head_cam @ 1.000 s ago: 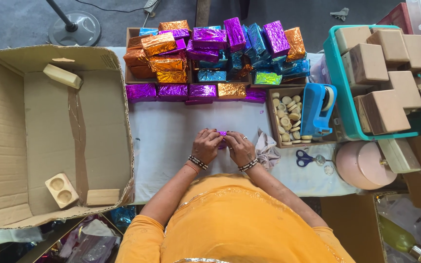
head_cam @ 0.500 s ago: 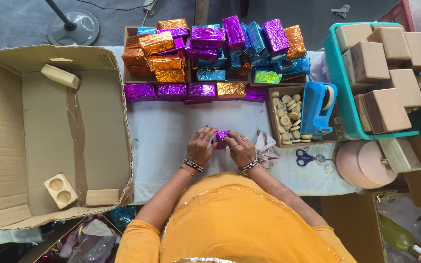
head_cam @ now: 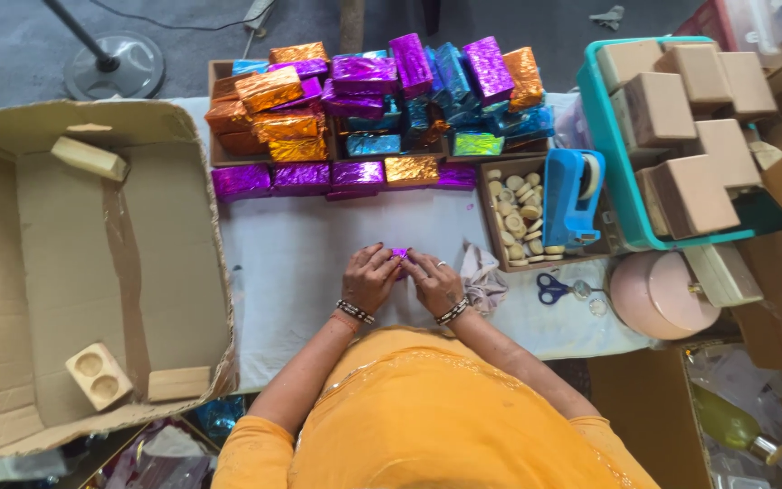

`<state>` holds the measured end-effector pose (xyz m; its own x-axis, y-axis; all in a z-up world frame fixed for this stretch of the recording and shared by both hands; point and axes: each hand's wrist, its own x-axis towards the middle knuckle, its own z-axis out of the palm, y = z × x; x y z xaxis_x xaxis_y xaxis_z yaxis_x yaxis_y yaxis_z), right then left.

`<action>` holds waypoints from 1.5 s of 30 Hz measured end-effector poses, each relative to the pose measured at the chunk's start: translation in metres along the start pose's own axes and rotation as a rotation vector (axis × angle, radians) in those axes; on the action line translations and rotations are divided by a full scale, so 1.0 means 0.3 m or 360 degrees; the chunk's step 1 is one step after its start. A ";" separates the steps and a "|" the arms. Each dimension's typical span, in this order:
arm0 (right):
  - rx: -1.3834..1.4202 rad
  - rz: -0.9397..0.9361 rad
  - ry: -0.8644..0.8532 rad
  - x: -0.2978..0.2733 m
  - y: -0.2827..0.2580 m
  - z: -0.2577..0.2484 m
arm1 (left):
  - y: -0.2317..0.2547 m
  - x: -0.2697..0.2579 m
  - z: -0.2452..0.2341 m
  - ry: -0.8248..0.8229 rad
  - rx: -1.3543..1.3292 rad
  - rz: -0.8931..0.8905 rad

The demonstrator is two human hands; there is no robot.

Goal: The person wraps rectangular soap bars in shiny metallic foil, folds the edges, and secures them with tape. They then wipe the wrapped bars with a cloth and place them into a cardboard box.

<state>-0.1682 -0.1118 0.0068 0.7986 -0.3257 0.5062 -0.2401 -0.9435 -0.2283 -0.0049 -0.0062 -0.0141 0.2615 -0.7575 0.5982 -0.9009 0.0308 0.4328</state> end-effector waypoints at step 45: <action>0.1170 0.2507 0.0678 -0.582 0.998 -0.302 | 0.015 0.043 -0.031 -0.0220 -0.0028 -0.0353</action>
<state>-0.4295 -0.3431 -0.0745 -0.1296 -0.9064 -0.4021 -0.1933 0.4208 -0.8863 -0.0023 -0.0096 0.0018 0.4007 -0.8290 0.3900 -0.8205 -0.1354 0.5553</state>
